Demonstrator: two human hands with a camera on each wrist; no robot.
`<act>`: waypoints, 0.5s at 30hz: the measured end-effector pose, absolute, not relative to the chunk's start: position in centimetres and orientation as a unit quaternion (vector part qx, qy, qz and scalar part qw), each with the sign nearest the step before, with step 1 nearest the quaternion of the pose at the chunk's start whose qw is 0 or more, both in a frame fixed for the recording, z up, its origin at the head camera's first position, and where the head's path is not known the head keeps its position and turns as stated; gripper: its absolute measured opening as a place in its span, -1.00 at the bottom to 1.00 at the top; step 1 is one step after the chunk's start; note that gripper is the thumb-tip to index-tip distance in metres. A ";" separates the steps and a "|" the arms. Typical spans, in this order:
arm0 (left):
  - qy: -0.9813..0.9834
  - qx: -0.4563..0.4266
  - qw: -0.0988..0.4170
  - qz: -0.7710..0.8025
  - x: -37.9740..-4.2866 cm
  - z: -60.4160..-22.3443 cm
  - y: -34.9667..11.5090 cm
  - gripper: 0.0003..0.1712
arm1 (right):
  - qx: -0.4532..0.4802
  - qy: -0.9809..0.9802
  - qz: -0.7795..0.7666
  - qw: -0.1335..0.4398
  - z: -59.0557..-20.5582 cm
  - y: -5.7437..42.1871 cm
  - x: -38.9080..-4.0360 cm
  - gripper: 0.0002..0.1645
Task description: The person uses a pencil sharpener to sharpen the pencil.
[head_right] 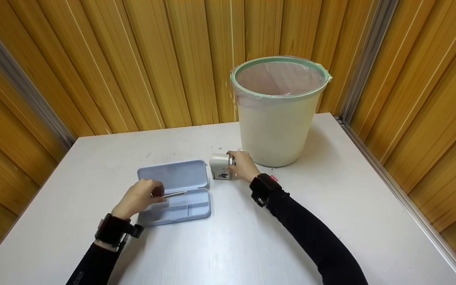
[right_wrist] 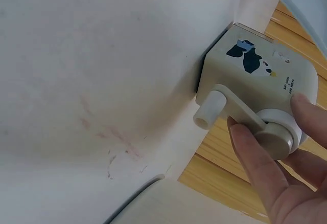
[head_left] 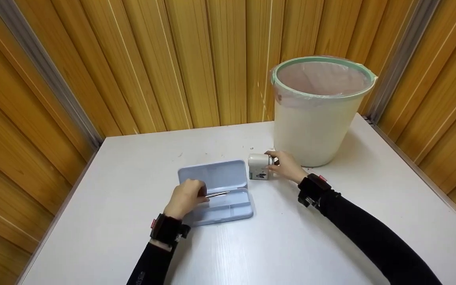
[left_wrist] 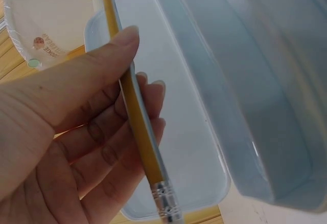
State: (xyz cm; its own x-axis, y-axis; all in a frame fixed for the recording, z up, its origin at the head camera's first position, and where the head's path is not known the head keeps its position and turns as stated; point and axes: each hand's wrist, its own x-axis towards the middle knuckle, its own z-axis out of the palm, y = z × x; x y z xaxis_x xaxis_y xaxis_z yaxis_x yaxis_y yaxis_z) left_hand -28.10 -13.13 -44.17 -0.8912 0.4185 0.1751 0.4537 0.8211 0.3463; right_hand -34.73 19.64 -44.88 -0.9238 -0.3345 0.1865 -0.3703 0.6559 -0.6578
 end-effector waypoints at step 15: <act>-0.956 -0.216 0.038 -0.195 -28.1 -44.1 -13.2 -0.80 | 0.227 -0.911 0.343 -0.024 -44.3 22.7 -29.8 -0.41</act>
State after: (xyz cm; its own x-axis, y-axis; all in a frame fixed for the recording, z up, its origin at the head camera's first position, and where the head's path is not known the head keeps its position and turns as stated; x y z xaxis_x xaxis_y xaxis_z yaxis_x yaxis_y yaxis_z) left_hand -28.14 -13.19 -44.14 -0.9038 0.3980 0.1571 0.4278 0.8307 0.3564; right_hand -29.82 22.70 -44.28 -0.8959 -0.4300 0.1113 -0.3967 0.6619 -0.6360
